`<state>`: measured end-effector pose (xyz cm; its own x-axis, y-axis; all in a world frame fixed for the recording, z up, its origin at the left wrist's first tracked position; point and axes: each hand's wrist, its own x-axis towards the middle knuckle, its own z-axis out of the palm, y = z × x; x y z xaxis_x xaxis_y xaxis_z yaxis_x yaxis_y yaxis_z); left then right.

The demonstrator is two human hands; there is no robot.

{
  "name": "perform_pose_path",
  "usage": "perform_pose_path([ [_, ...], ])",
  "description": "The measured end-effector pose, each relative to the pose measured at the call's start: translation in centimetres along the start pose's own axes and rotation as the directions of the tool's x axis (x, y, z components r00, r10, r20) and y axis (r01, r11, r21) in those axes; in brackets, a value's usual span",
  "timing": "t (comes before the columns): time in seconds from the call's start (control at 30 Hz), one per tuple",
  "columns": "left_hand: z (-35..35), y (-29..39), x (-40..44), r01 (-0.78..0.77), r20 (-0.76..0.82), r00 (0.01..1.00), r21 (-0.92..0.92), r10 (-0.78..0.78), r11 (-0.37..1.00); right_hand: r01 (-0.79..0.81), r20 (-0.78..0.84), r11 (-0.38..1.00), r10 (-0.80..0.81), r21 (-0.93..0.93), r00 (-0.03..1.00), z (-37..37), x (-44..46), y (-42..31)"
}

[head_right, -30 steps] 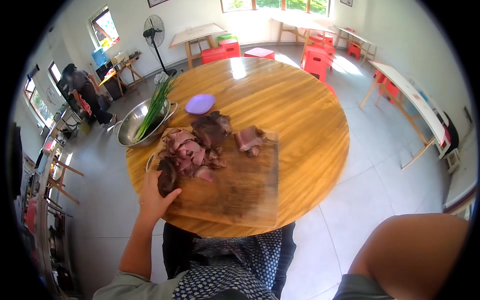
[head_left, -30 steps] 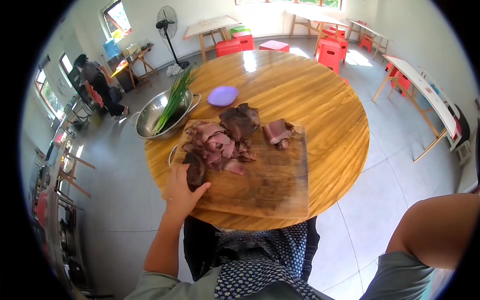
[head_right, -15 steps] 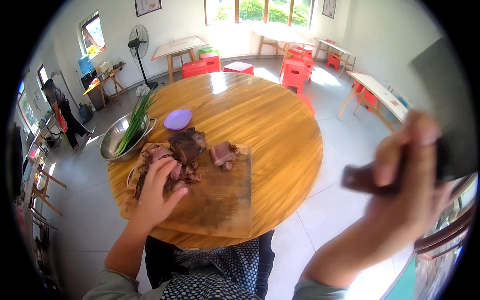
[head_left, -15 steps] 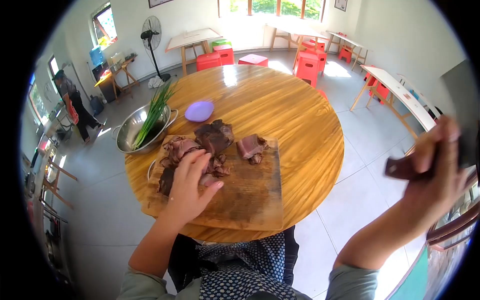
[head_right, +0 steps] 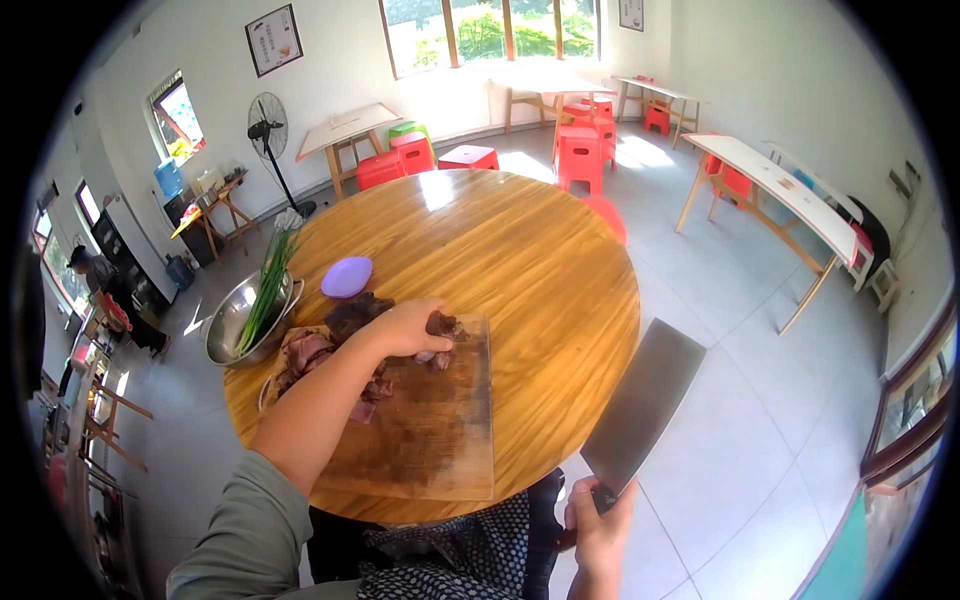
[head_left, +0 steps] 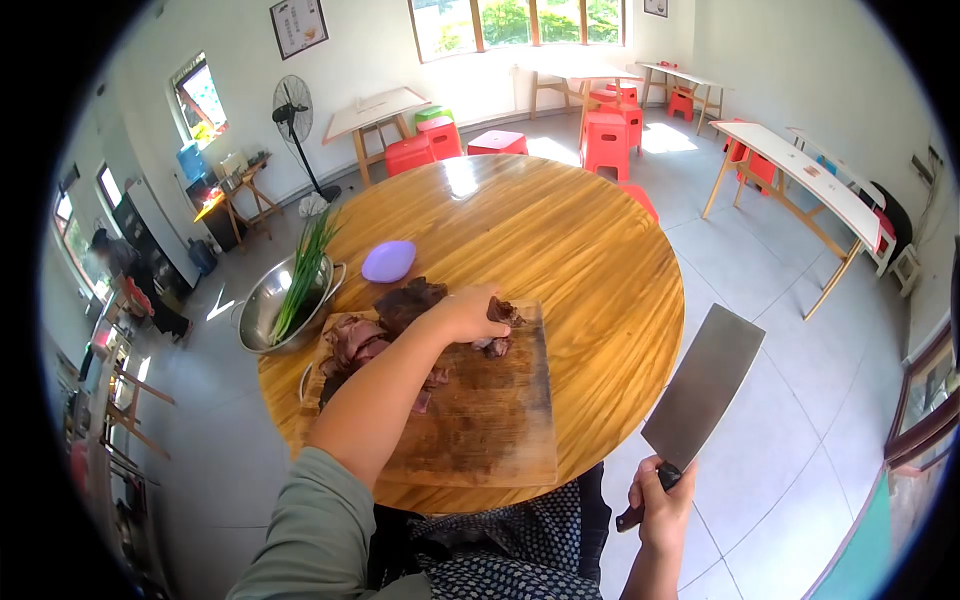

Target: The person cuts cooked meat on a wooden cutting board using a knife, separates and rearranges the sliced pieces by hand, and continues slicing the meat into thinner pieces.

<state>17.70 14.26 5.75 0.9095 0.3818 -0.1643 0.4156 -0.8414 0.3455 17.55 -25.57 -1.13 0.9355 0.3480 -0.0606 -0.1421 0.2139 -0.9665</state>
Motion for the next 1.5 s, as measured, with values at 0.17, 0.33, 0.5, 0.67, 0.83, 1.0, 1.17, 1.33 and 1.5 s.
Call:
perform_pose_path([
  [0.17, -0.6, -0.5, -2.8, -0.031, -0.250, 0.968, -0.211, -0.023, 0.977, 0.061, 0.004, 0.997, -0.061, 0.049, 0.998, -1.0, 0.3, 0.3],
  [0.33, -0.3, -0.3, -9.6, -0.209, -0.234, 0.972, -0.880, -0.007, 0.428, 0.042, 0.021, 0.994, -0.045, 0.098, 0.999, 0.0, 0.4, 0.1],
  [0.5, 2.7, -1.6, -16.3, -0.125, -0.145, 0.983, -0.978, 0.112, -0.169, 0.037, 0.099, 0.997, -0.043, 0.066, 0.994, 1.5, 0.1, 0.6],
  [0.67, 4.4, -1.2, -18.7, -0.125, -0.171, 0.979, -0.934, 0.113, -0.336, 0.025, 0.191, 0.999, -0.030, 0.029, 0.981, 2.8, -0.2, 0.6],
  [0.83, 5.9, -3.0, -19.3, -0.114, -0.121, 0.992, -0.971, 0.020, -0.208, 0.033, 0.248, 0.999, -0.026, -0.023, 0.969, 3.8, -0.6, 0.4],
  [1.0, 5.6, -1.7, -20.4, -0.120, -0.108, 0.990, -0.984, -0.095, -0.131, -0.005, 0.235, 0.999, 0.017, -0.050, 0.972, 4.9, -1.6, -0.9],
  [1.17, 7.0, -1.9, -20.6, -0.148, -0.137, 0.982, -0.986, -0.128, -0.078, 0.006, 0.257, 0.995, 0.020, -0.100, 0.966, 4.9, -1.6, -0.9],
  [1.33, 9.9, -2.3, -20.4, -0.385, -0.461, 0.887, -0.761, -0.018, 0.523, -0.009, 0.271, 0.994, 0.038, -0.107, 0.962, 5.0, -1.3, -0.8],
  [1.5, 9.9, -3.1, -21.0, -0.302, -0.320, 0.947, -0.908, -0.015, 0.290, -0.004, 0.289, 0.994, 0.036, -0.109, 0.957, 5.0, -1.2, -0.9],
])
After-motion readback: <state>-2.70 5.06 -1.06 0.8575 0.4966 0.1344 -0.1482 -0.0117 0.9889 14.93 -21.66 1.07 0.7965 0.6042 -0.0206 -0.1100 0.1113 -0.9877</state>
